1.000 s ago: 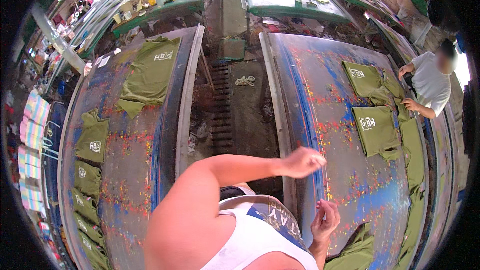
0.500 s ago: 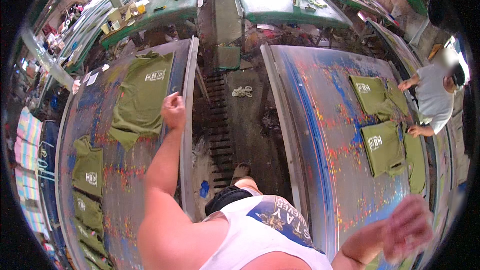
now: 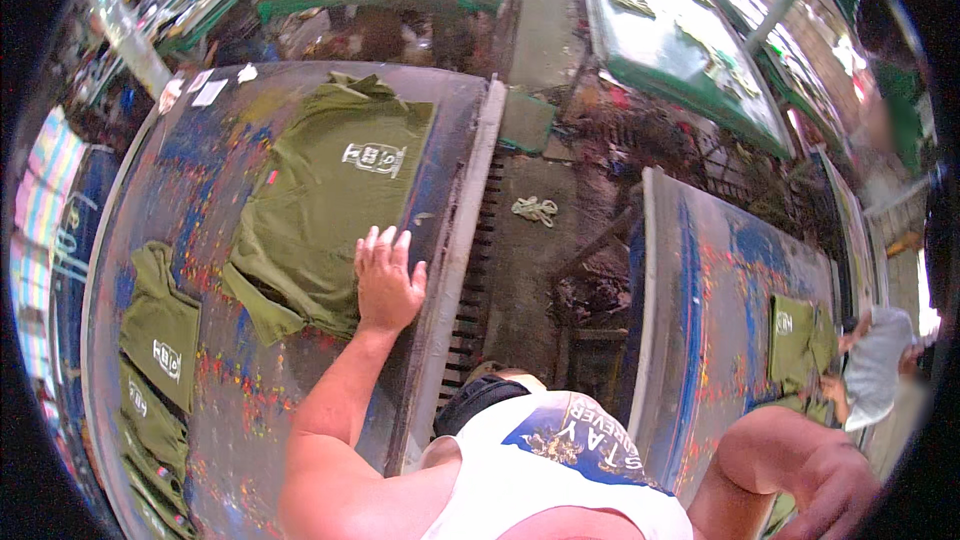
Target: The person lays out green t-shirts on a long table, places a screen-printing frame over the chest area, and uses a squeegee to spread white ink across the screen. After each print, the person lifts the frame, moves the printed shirt aside, and repeats the process on the next shirt.
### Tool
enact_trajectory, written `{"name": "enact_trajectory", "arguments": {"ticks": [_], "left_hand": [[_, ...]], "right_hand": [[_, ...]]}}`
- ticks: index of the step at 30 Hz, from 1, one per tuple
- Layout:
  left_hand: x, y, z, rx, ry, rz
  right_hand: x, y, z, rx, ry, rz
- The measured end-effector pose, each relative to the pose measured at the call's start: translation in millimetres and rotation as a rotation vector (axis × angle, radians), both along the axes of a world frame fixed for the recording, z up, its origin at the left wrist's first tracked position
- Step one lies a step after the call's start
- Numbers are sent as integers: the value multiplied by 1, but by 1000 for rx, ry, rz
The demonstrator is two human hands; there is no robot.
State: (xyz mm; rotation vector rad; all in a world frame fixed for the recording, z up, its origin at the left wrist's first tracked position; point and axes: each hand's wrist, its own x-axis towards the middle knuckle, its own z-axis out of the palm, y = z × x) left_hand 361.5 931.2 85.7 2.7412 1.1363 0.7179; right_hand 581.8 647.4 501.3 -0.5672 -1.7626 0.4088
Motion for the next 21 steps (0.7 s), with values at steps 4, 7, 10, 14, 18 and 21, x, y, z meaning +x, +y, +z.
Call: {"name": "enact_trajectory", "arguments": {"ticks": [4,7,10,14,18,21], "left_hand": [[3,-3,4,8,14,-5],[5,-3,11,-17,32,-21],[5,-2,14,-62,24,-13],[6,-2,18,-155,91,39],[10,-2,21,-177,92,104],[13,-1,28,-216,122,119]], "right_hand": [[27,43,-14,16,-27,26],[57,64,-18,57,-29,6],[89,94,-22,114,-35,-99],[147,159,-54,-41,-150,-481],[193,288,-160,-381,-505,-441],[193,384,-260,-530,-544,-410]]}}
